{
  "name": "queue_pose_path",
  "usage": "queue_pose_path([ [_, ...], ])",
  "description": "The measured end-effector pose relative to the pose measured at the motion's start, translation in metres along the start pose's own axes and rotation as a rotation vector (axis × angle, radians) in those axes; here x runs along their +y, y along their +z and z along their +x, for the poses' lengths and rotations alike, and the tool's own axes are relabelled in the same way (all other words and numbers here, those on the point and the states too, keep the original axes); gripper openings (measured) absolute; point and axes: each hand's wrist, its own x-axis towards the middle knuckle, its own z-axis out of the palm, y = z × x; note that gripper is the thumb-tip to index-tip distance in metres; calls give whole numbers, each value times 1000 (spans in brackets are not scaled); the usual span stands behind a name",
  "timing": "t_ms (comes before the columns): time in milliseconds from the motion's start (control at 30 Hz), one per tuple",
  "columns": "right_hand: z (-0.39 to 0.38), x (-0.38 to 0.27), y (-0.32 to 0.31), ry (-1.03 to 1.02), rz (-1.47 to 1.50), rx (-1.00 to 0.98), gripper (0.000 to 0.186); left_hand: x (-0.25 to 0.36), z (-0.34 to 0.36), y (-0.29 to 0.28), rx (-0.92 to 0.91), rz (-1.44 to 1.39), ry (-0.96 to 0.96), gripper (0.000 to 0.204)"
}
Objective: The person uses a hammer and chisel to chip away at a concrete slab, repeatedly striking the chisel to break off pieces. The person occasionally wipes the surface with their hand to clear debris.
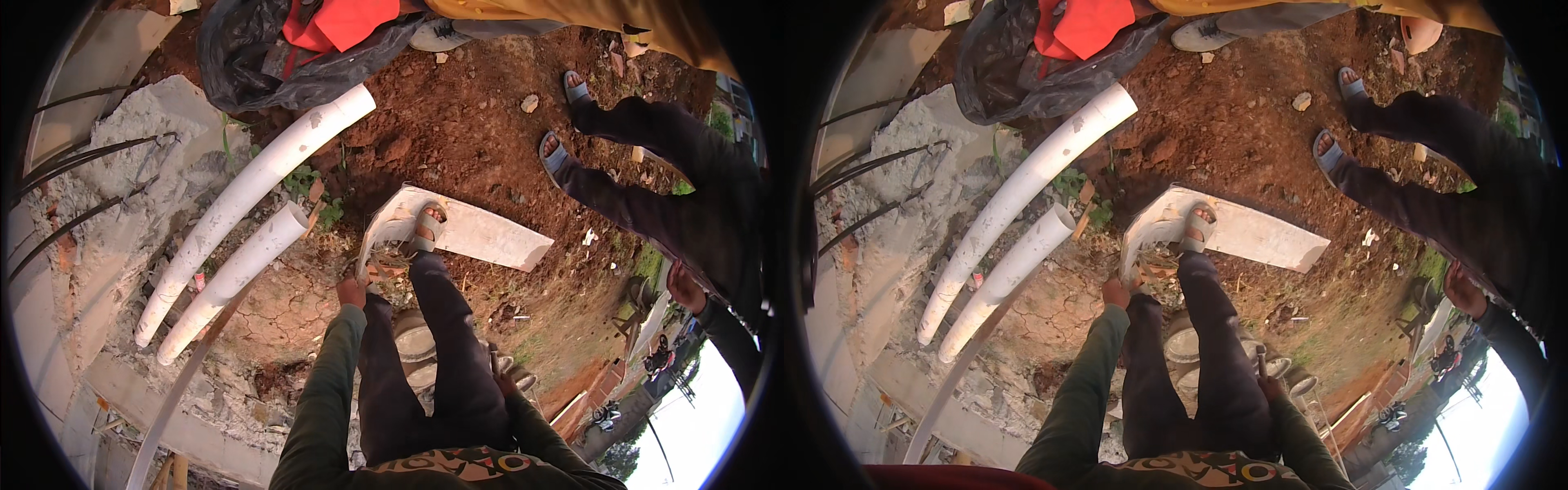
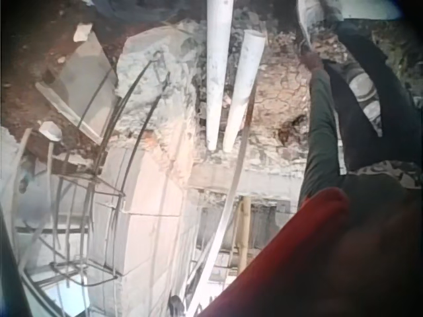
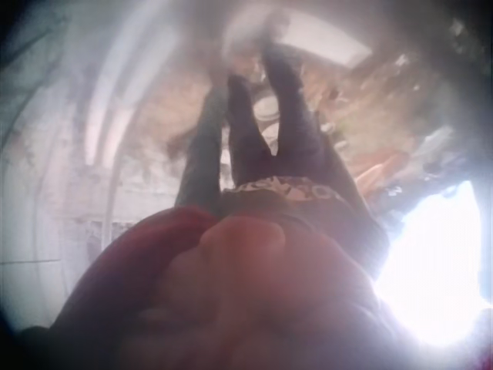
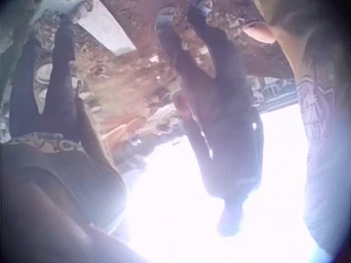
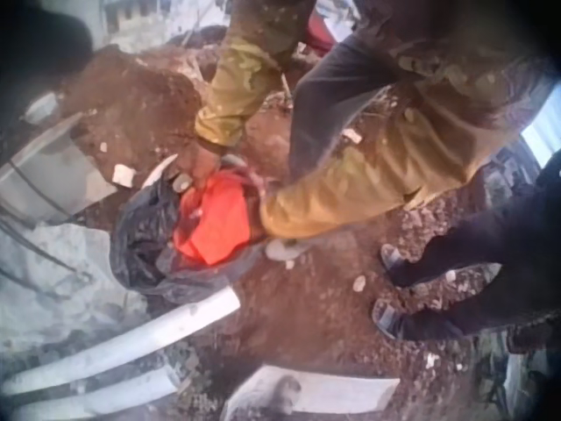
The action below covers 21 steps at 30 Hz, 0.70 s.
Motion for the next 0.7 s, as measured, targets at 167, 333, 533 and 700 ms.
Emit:
queue_pose_path([
  [167,3,-15,-25,67,173,-9,53,36,-34,29,-17,-71,20,44],
  [333,7,-8,-23,55,199,-1,46,79,-59,77,3,59,107,46],
  [533,-19,11,-13,-200,13,141,35,110,-74,128,197,103,248,45],
  [700,-42,-58,-54,-233,-141,338,32,122,-76,152,305,195,328,47],
])
